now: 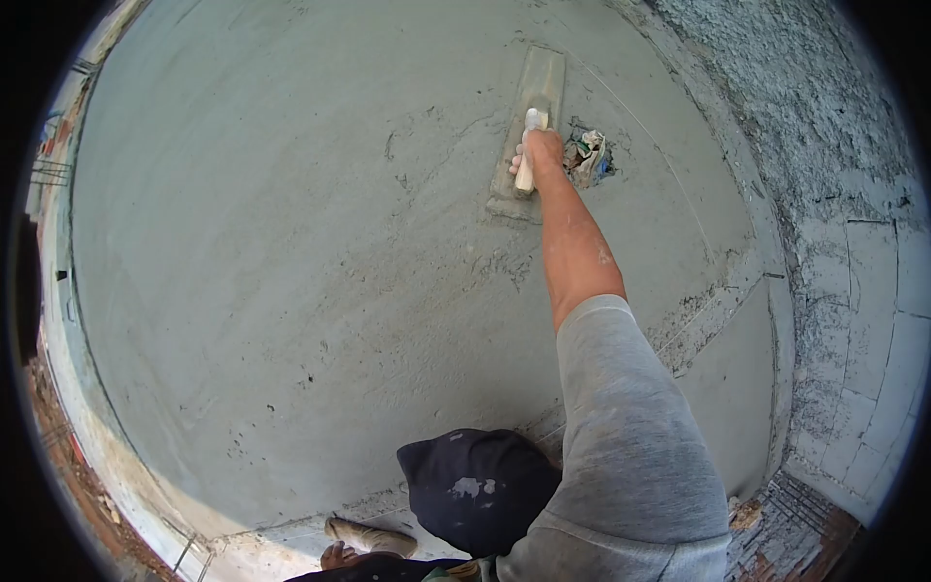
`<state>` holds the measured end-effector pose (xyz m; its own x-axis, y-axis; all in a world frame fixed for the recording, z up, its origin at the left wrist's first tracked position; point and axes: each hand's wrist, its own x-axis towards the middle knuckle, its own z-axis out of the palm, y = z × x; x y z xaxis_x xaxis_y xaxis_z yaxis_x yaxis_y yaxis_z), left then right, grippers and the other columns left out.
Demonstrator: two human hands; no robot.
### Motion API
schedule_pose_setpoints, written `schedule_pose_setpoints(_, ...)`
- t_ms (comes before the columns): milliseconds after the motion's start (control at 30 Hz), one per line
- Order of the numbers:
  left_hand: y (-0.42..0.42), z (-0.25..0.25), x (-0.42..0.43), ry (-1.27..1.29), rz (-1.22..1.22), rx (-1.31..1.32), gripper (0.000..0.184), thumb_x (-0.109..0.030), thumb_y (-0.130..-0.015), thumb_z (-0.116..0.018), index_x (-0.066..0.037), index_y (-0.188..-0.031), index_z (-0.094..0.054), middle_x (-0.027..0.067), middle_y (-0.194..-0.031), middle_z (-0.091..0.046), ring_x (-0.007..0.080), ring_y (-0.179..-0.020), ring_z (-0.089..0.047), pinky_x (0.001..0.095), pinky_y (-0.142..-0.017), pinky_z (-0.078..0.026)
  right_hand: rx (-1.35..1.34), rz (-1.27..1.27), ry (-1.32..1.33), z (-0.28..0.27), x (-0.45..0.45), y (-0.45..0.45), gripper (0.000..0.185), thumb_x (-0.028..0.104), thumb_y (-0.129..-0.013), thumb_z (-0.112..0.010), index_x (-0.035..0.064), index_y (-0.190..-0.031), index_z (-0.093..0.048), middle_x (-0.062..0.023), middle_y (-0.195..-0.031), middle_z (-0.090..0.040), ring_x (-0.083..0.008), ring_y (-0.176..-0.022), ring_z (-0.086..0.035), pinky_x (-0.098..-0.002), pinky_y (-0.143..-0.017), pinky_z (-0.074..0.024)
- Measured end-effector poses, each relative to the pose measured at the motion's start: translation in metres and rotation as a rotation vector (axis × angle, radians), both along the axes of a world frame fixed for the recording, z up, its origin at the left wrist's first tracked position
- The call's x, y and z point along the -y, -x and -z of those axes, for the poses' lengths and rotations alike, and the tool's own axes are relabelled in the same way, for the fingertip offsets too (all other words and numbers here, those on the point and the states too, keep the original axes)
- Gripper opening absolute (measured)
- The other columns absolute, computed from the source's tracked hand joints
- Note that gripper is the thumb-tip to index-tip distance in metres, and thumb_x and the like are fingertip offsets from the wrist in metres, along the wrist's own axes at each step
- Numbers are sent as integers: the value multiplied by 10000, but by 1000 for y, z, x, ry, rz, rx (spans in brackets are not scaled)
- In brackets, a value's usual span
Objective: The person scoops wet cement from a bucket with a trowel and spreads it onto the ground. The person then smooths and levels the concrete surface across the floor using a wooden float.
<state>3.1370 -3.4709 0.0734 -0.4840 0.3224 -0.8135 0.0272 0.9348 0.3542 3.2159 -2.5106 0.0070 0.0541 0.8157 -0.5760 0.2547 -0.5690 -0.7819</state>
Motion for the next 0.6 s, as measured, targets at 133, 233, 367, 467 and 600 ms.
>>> schedule_pose_setpoints(133, 10, -31, -38, 103, -383, 64, 557, -283, -692, -790, -15, -1103, -527, 139, -870, -601, 228, -767, -660, 365, -602, -563, -66, 34, 19, 3, 14, -7, 509, 490, -893, -517, -10, -972, -477, -99, -747, -520, -189, -493, -510, -377, -439, -514)
schedule_pose_setpoints(233, 1, -9, 0, -79, 78, -136, 460, -343, -748, -728, -43, -1045, -546, 102, -868, -592, 219, -806, -648, 373, -588, -542, -118, 66, 39, 0, 67, -27, 344, 313, -918, -484, -30, -919, -490, -128, -711, -537, -215, -463, -536, -388, -416, -519)
schedule_pose_setpoints(367, 1, 0, -23, 77, -348, 42, 445, -338, -767, -705, -41, -1054, -540, 109, -858, -598, 226, -797, -647, 381, -606, -540, -78, 50, 21, -30, 111, -35, 496, 467, -885, -548, -26, -878, -496, -108, -662, -524, -198, -464, -540, -364, -397, -500)
schedule_pose_setpoints(467, 2, -8, -32, 128, -429, 64, 435, -335, -782, -687, -39, -1061, -535, 115, -851, -602, 231, -791, -646, 387, -619, -539, 1, -10, -110, -36, 83, -28, 468, 444, -874, -585, -20, -842, -535, -102, -658, -550, -190, -485, -554, -337, -406, -471)
schedule_pose_setpoints(600, -5, -18, -37, 176, -518, 74, 421, -330, -801, -664, -36, -1071, -529, 122, -841, -608, 238, -783, -645, 395, -637, -538, -5, 28, -195, -11, -16, -9, 437, 405, -852, -623, -27, -863, -555, -107, -696, -587, -198, -505, -561, -351, -454, -482)
